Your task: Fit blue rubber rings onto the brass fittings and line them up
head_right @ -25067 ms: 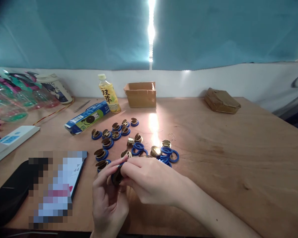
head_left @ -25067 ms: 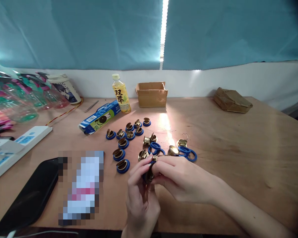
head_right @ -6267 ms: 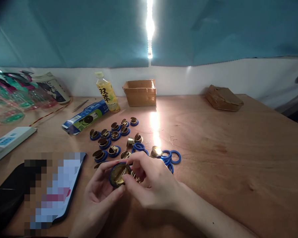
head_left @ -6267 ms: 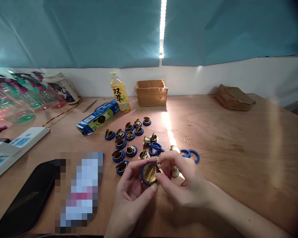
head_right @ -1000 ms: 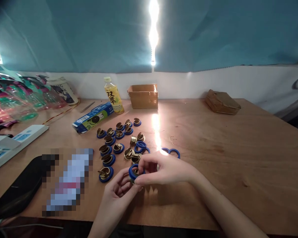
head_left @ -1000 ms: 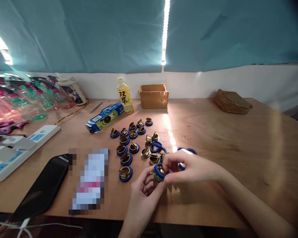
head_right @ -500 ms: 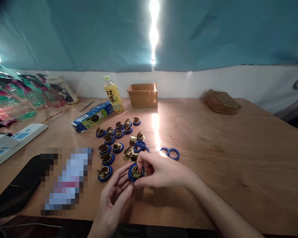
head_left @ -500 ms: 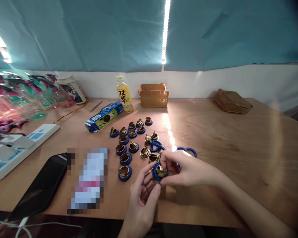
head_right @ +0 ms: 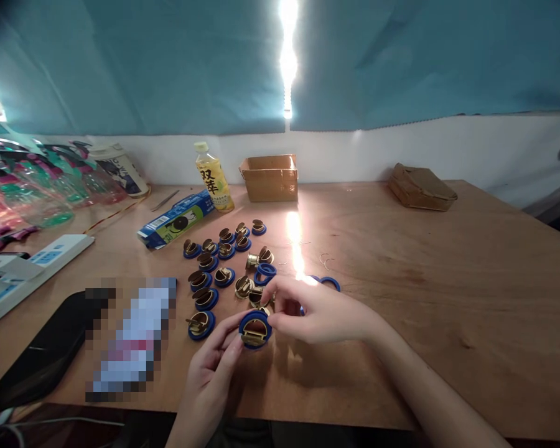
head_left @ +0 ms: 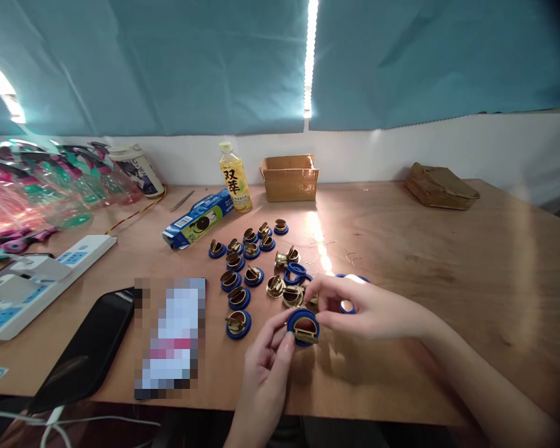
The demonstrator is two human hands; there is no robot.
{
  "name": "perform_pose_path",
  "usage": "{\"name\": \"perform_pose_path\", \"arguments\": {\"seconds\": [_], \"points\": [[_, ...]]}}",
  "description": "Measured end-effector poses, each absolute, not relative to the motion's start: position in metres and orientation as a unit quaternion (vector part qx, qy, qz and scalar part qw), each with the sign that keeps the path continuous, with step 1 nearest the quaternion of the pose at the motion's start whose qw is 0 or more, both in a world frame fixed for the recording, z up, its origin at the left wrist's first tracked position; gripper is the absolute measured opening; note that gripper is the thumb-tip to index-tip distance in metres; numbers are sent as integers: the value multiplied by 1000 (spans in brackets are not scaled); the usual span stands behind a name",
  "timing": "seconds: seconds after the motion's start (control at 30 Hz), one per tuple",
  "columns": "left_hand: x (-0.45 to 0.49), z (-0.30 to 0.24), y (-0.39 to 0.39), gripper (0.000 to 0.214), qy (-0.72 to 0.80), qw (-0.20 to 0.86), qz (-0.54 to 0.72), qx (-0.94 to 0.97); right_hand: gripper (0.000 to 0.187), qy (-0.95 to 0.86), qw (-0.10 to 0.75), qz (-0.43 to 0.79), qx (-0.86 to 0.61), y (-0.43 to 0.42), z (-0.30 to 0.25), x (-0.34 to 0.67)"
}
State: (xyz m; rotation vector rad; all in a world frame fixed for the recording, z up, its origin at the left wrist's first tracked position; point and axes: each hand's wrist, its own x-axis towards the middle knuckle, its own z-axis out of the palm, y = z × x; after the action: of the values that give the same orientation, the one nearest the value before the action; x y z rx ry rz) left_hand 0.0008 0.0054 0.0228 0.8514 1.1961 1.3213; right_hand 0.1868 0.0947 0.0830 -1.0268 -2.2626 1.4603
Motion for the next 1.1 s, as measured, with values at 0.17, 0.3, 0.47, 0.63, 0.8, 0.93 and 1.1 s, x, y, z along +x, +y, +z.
{"name": "perform_pose_path", "arguments": {"seconds": [0.17,0.3,0.47,0.63,0.8,0.93,1.1], "points": [[1,23,6,32,504,546,556,371,20,-776,86,502,-372,92,84,182],[1,22,5,36,514,535,544,392,19,-785,80,478,-386,92,83,182],[2,23,4,43,488,583,527,380,17,-804,95,455,-370,94,78,184],[1,26,0,45,459,620,510,382,15,-792,87,478,-370,97,74,184],[-3,25,-1,48,418,660,506,364,11,-781,72,514,-347,99,70,180],[-6,17,2,48,392,682,517,338,12,-777,93,518,-345,100,66,177],[-6,10,4,49,391,673,537,323,16,-766,113,540,-330,101,67,182]]}}
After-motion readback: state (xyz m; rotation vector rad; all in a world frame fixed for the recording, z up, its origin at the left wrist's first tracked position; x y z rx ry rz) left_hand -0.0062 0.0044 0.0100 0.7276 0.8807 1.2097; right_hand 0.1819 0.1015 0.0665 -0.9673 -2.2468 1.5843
